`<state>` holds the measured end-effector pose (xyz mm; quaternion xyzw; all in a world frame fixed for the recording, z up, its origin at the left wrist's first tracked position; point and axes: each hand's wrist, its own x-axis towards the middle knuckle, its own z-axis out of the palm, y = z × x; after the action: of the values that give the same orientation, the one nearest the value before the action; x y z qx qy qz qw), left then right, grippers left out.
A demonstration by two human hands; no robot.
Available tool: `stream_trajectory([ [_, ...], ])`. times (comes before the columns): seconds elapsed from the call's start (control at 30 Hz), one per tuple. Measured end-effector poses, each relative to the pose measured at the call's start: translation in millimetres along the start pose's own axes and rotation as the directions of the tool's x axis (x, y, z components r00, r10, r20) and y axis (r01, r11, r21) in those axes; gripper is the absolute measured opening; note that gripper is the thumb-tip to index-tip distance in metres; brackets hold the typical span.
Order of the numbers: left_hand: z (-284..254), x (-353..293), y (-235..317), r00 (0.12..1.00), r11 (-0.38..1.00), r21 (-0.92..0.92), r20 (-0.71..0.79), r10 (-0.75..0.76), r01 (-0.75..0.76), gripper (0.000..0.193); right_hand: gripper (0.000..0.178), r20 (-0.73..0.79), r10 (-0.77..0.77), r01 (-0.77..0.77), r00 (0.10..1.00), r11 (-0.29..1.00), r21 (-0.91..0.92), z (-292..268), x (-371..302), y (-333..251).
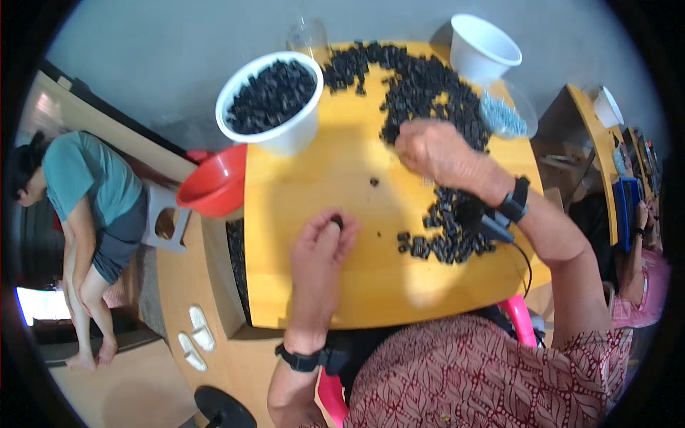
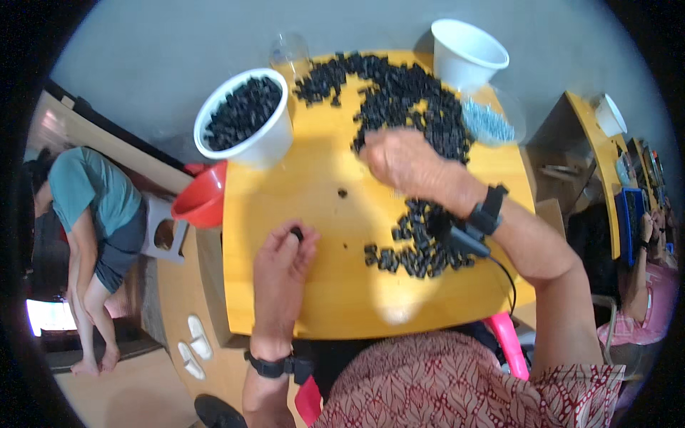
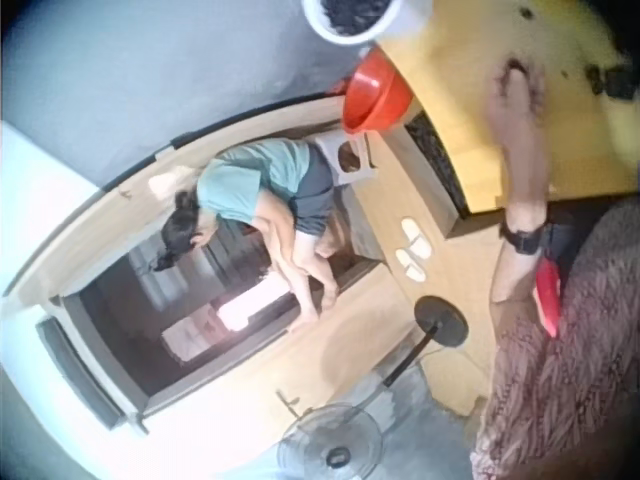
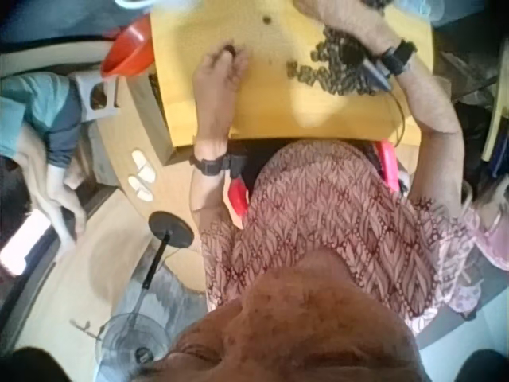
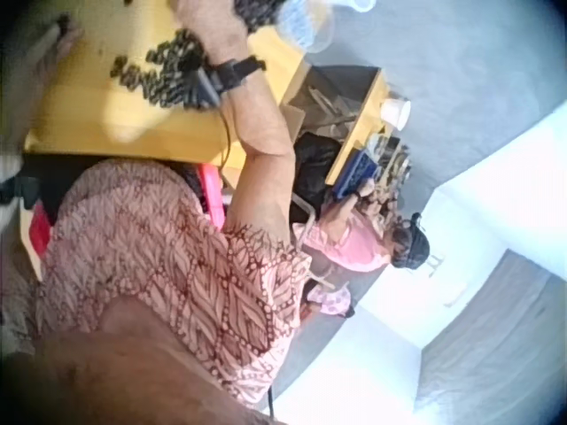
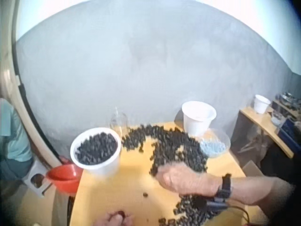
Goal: The person picks up a black plastic piece and a metal pin by hand, inserts the pin into the piece, and places the assembled unit onto the table, repeating the process several times.
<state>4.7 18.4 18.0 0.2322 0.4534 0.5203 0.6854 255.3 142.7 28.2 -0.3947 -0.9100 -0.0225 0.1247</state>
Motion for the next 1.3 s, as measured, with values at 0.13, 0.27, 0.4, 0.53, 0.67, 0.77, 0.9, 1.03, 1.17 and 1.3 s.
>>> stream_trajectory([
  [0.13,-0.7,3.0,-13.6,0.999,0.999,-0.006,0.008,-0.032,0.032,0.020,0.005,0.046,-0.025,0.028,0.999,0.997,-0.076,10.0,-0.8,-9.5],
  [0.27,6.9,-2.1,-13.6,0.999,0.999,0.044,-0.032,-0.026,0.027,0.020,0.009,0.023,-0.038,0.039,0.999,0.998,-0.042,0.3,5.6,-15.2],
  [0.4,10.9,2.8,-16.1,0.992,0.990,0.087,0.073,0.100,-0.107,0.020,0.010,-0.022,0.058,-0.052,0.998,0.973,0.224,-11.0,0.0,-26.2],
  [0.53,14.8,4.4,-22.1,0.986,0.979,0.134,0.080,0.144,-0.154,0.020,0.012,-0.087,0.059,0.001,0.994,0.822,0.570,-23.3,-8.9,-57.5],
  [0.67,20.0,-2.8,-20.4,0.973,0.963,0.160,0.118,0.198,-0.215,0.020,0.013,-0.069,0.050,0.011,0.996,0.733,0.680,-39.9,-11.6,-83.2],
  [0.77,18.8,-7.0,-22.7,0.963,0.961,0.121,0.137,0.231,-0.248,0.020,0.012,-0.066,0.019,0.032,0.998,0.723,0.690,-44.4,-12.6,-90.3],
  [0.9,11.2,-12.2,-29.7,0.965,0.953,0.176,0.140,0.223,-0.246,0.021,0.012,-0.037,-0.021,0.041,0.999,0.749,0.661,-47.5,-16.8,-93.5],
  [1.03,8.0,-18.3,-35.0,0.960,0.952,0.182,0.178,0.216,-0.248,0.023,0.012,0.142,0.000,-0.104,0.990,0.678,0.728,-53.4,-17.2,-97.3],
  [1.17,10.9,-24.5,-32.3,0.976,0.973,0.144,0.155,0.156,-0.178,0.022,0.015,0.176,0.082,-0.190,0.981,0.581,0.791,-53.4,-25.1,-102.6],
  [1.3,10.3,-24.9,-33.3,0.977,0.969,0.176,0.161,0.143,-0.171,0.022,0.014,0.071,0.082,-0.107,0.994,0.617,0.779,-37.2,-37.4,-103.4],
])
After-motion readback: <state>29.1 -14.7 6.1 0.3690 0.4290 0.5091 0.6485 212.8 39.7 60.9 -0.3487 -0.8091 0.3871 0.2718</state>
